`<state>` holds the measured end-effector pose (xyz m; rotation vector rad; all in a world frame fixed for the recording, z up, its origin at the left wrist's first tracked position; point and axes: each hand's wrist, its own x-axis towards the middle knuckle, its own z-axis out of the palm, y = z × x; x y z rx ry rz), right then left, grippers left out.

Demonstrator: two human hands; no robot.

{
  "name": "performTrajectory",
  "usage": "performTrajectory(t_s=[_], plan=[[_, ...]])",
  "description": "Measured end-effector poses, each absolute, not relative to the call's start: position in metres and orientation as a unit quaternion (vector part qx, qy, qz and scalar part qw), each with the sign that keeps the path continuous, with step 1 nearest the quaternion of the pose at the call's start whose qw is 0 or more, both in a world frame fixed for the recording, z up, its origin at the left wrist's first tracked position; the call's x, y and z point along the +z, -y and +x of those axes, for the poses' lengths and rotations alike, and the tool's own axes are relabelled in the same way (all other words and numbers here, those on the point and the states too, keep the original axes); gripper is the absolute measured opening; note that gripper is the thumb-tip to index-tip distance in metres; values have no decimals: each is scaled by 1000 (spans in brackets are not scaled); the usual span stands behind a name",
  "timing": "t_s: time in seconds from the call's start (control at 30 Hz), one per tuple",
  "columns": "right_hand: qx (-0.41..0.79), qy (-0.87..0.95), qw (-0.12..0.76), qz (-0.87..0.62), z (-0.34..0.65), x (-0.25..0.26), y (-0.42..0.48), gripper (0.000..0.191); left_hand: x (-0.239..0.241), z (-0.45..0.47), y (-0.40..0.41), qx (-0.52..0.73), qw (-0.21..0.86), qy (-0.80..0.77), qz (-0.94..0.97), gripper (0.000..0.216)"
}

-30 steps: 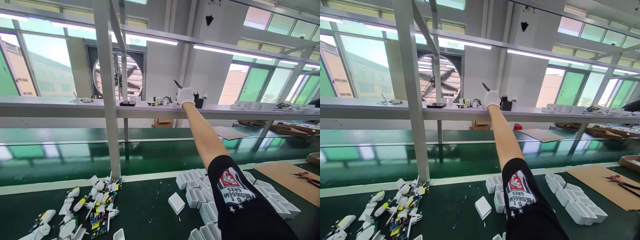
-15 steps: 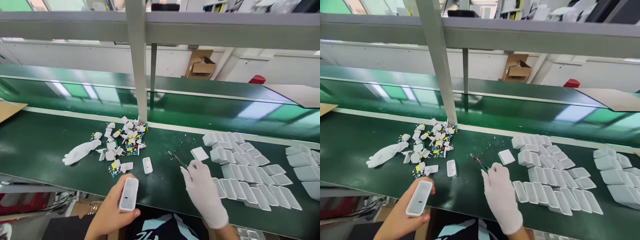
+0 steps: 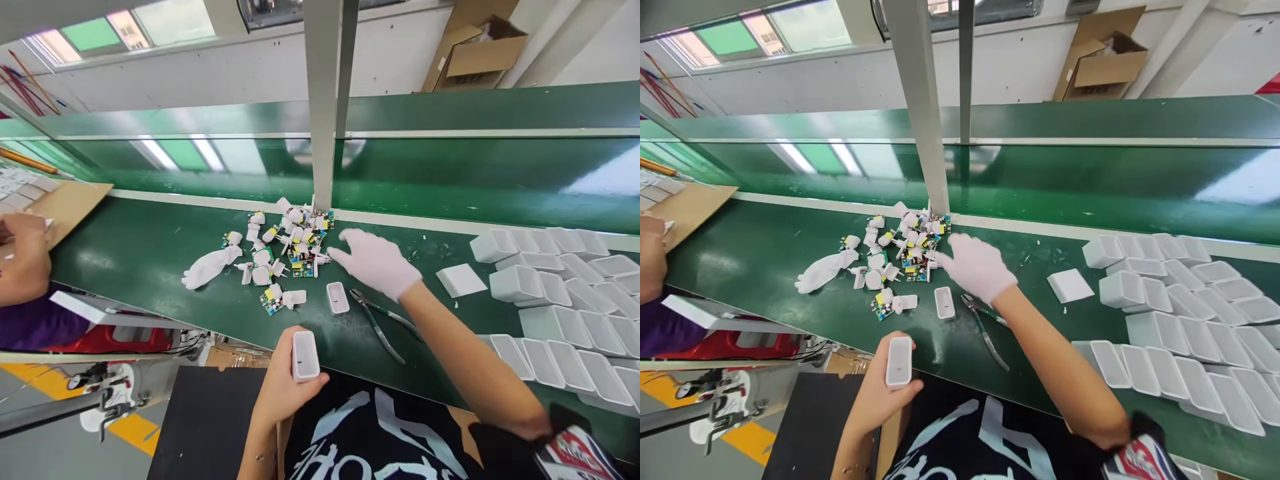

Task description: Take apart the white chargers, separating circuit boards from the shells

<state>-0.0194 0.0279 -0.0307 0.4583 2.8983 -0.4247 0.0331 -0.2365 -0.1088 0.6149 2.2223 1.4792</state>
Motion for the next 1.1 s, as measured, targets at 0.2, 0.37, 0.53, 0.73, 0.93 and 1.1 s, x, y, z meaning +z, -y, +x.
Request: performTrajectory(t_s=[0.2, 0.37, 0.53, 0.73, 0.93, 1.1], plan=[[-176, -973, 85, 126, -92, -65, -10, 59, -114, 24, 223, 524, 153, -793, 271, 56], [-175, -971, 87, 136, -97, -74, -14, 52, -136, 20, 220, 540, 113, -784, 285, 84], [-181, -970, 72, 149, -100, -75, -12, 53, -158, 15, 204, 506, 91, -807, 290, 76], [-235, -957, 28, 169, -103, -69, 0, 46, -160, 16, 191, 463, 73, -838, 279, 59], [-427, -879, -11, 210, -96, -51, -41, 28, -157, 1, 187, 411, 18, -842, 350, 97], [-683, -701, -68, 192, -51, -31, -65, 31, -153, -27, 176, 416, 46, -811, 409, 108]])
